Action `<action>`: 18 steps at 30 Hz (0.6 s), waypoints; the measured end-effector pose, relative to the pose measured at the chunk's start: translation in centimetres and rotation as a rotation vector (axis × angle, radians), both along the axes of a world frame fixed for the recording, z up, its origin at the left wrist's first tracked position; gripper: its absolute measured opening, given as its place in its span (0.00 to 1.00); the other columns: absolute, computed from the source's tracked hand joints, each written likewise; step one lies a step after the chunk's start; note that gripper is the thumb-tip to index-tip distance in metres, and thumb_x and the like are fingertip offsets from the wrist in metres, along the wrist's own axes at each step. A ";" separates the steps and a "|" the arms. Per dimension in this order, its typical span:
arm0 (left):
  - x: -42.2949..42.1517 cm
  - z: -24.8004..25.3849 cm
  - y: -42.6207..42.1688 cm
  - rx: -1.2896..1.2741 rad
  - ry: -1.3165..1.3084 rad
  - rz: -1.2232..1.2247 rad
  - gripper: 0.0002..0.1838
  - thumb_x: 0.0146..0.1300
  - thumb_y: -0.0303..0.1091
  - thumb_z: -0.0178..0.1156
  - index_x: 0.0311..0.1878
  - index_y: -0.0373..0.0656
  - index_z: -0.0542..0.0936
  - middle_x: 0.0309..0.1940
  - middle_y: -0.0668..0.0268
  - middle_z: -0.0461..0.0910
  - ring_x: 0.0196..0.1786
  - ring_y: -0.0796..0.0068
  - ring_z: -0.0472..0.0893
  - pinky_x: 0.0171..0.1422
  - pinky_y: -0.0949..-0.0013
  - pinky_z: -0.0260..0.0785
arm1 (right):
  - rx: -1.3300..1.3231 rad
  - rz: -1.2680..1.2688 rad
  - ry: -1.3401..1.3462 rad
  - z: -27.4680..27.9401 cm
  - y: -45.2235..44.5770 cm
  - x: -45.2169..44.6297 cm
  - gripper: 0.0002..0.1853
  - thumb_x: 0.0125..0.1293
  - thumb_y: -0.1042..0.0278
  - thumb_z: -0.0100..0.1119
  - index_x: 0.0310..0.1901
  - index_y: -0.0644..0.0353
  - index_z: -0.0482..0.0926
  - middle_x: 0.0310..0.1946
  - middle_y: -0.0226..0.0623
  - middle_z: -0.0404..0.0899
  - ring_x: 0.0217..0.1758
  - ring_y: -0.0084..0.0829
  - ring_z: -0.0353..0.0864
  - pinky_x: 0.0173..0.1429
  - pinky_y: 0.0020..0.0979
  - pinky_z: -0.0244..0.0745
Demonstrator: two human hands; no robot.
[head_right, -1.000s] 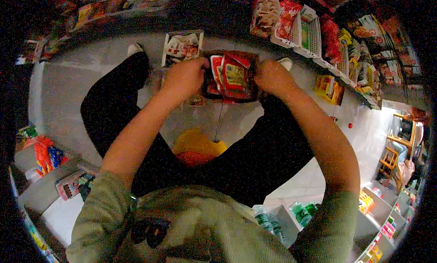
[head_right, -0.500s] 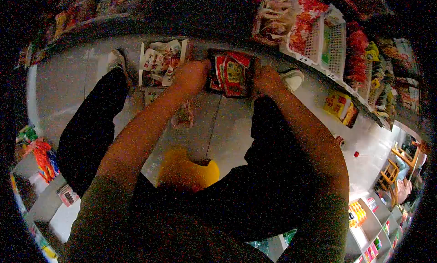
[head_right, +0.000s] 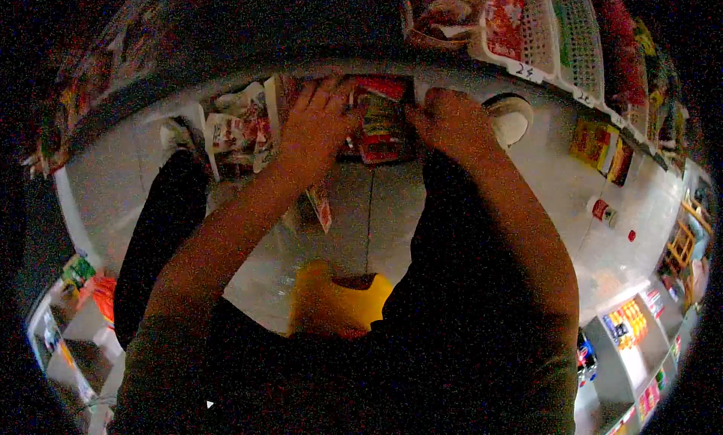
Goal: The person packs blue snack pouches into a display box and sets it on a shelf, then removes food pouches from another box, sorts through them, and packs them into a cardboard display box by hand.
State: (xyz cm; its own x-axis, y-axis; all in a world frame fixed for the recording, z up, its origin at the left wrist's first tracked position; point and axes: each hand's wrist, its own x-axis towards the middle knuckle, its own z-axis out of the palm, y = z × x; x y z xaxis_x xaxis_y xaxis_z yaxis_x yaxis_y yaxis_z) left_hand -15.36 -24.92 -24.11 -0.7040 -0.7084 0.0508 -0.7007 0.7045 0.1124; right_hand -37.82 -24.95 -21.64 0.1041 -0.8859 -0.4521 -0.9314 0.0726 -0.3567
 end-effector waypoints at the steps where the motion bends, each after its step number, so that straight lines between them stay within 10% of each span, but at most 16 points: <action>1: -0.2 -0.4 -0.2 0.003 0.001 -0.017 0.16 0.50 0.32 0.56 0.45 0.47 0.79 0.58 0.59 0.67 0.63 0.59 0.62 0.68 0.55 0.53 | -0.041 0.010 0.024 0.2 -0.1 0.0 0.20 0.59 0.51 0.56 0.28 0.65 0.75 0.28 0.49 0.78 0.31 0.49 0.78 0.37 0.43 0.72; 14: -0.2 0.1 -4.3 0.052 0.130 -0.339 0.11 0.48 0.36 0.56 0.34 0.50 0.83 0.57 0.66 0.69 0.63 0.65 0.63 0.69 0.58 0.52 | -0.183 0.056 -0.242 0.5 -0.8 -0.2 0.16 0.62 0.54 0.51 0.37 0.59 0.78 0.33 0.48 0.79 0.38 0.51 0.78 0.44 0.47 0.73; 18: 0.0 2.0 -4.9 0.095 0.245 -0.347 0.09 0.50 0.35 0.56 0.35 0.49 0.81 0.50 0.68 0.75 0.60 0.68 0.68 0.69 0.57 0.53 | -0.131 -0.162 -0.467 2.1 -0.7 -0.1 0.12 0.64 0.63 0.52 0.35 0.65 0.78 0.29 0.38 0.78 0.33 0.32 0.78 0.40 0.29 0.72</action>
State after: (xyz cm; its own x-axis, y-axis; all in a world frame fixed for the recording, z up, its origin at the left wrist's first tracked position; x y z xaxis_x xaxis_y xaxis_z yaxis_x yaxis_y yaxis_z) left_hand -15.41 -29.81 -22.06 -0.8765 -0.4414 0.1920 -0.3685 0.8720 0.3221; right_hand -37.93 -25.70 -19.57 0.1251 -0.9534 -0.2746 -0.6507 0.1301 -0.7481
